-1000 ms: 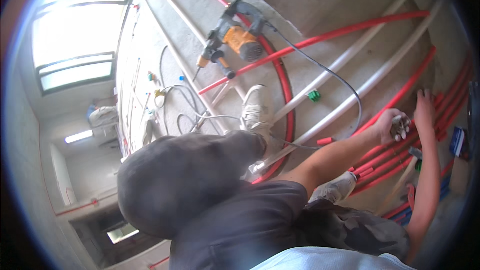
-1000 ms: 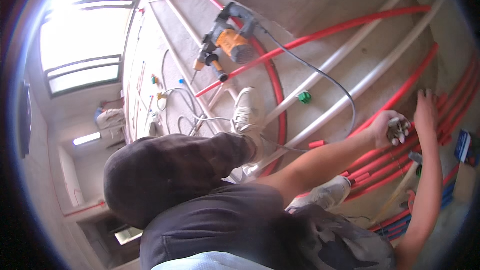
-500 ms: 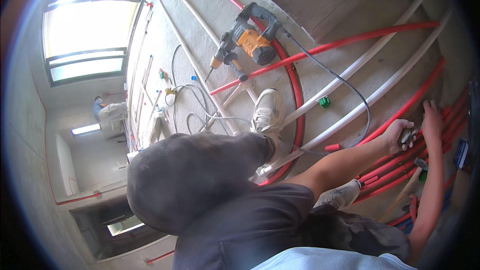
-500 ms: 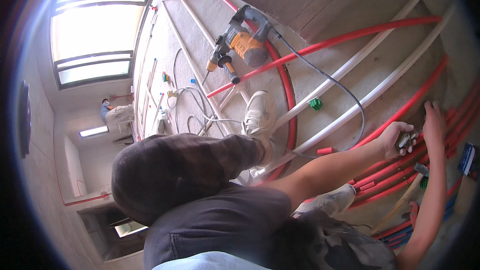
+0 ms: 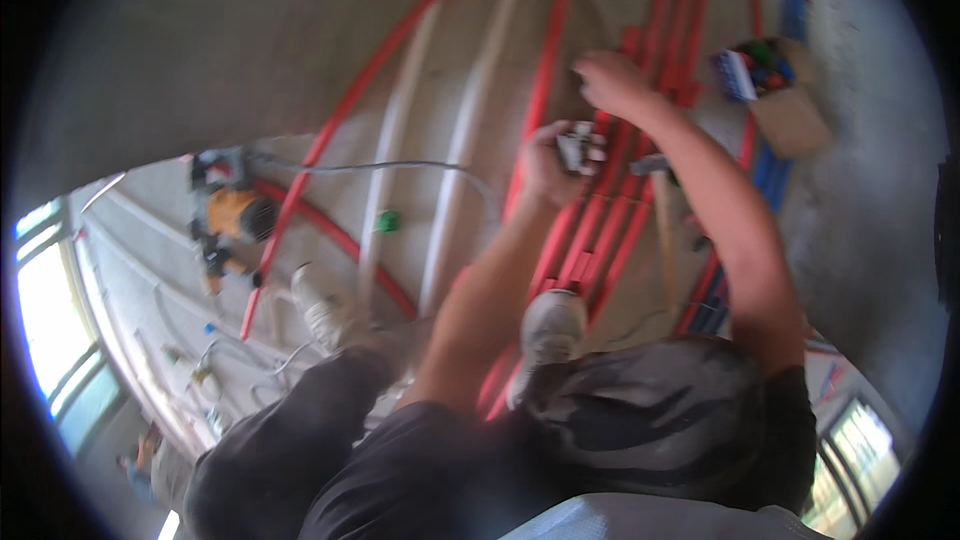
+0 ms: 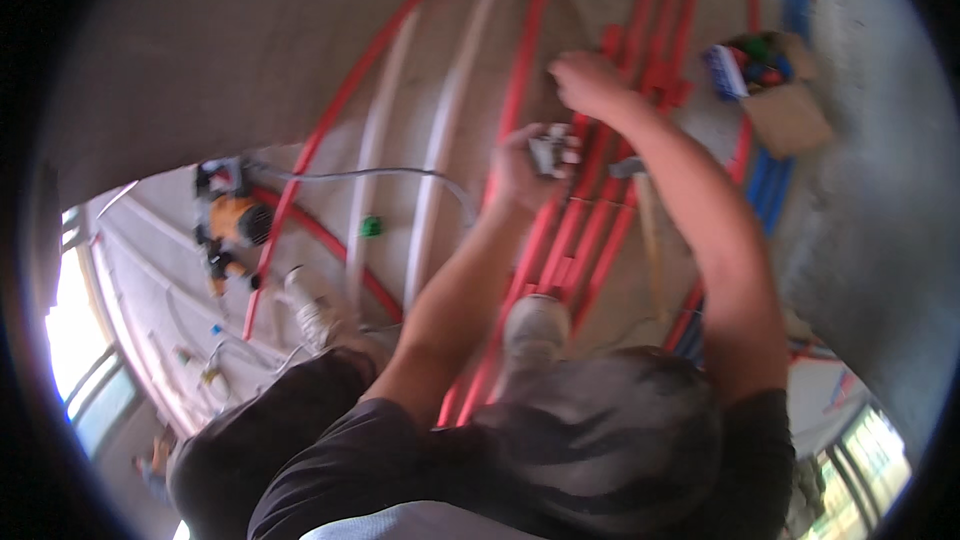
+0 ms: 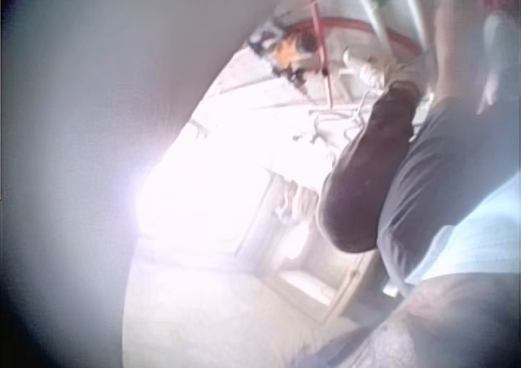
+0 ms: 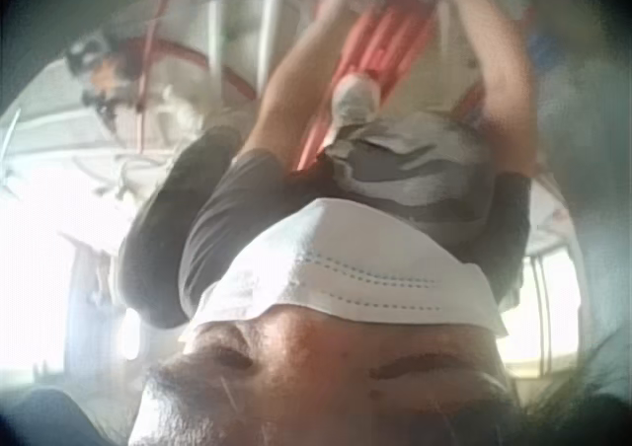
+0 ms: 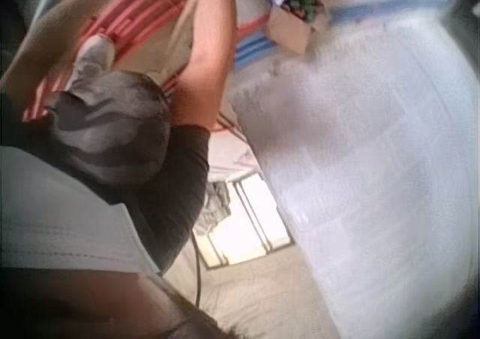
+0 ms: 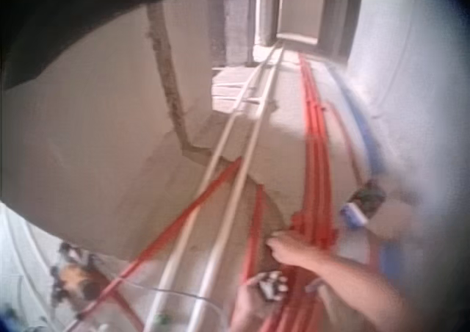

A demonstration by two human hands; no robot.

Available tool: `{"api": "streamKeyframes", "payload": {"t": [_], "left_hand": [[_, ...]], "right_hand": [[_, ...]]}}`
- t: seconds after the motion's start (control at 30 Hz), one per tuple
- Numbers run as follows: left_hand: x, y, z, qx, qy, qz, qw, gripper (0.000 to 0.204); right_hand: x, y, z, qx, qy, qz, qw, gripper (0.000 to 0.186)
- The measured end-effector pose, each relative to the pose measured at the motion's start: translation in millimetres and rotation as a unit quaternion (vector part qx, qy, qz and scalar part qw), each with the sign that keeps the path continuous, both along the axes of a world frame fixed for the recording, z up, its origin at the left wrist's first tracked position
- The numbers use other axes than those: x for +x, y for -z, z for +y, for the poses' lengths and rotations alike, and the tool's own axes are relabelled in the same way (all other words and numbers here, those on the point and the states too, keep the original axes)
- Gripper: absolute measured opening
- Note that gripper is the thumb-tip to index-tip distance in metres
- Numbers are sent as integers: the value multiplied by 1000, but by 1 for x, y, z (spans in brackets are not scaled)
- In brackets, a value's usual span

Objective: The person installs red and blue plastic pipes on a concrete ceiling. They use a power drill to create holes, insert wall plugs, and secure the pipes with a hammer and clips. The person also uses pliers to cut pipe segments and arranges them in parallel lines.

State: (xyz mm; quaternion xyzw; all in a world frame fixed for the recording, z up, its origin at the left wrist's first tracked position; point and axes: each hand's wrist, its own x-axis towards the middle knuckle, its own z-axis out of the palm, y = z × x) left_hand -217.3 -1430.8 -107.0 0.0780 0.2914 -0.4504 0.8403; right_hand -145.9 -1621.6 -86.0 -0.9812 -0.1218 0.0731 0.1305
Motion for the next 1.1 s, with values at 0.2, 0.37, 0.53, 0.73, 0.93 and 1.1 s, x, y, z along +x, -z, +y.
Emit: {"api": "streamKeyframes", "payload": {"t": [0.2, 0.37, 0.53, 0.73, 0.93, 1.1], "left_hand": [[2, -16, 1, 14, -2, -58, 998, 35], [-1, 3, 11, -51, -32, -57, 997, 37], [-4, 5, 11, -45, -41, -63, 996, 36], [-2, -17, 11, 13, -26, -55, 998, 33], [-3, -9, 10, 4, 8, -41, 999, 43], [-18, -1, 21, -42, 20, -32, 998, 45]], "right_hand": [[-17, -65, 2, 281, 189, 107, 935, 15], [-70, -114, 55, 408, 202, 225, 861, 9], [-95, -110, 82, 230, 26, 40, 972, 18], [-65, -113, 54, 219, 194, 22, 956, 22], [-15, -53, 13, -124, 37, 72, 989, 18], [4, -30, 24, -164, 44, 106, 980, 18]]}}
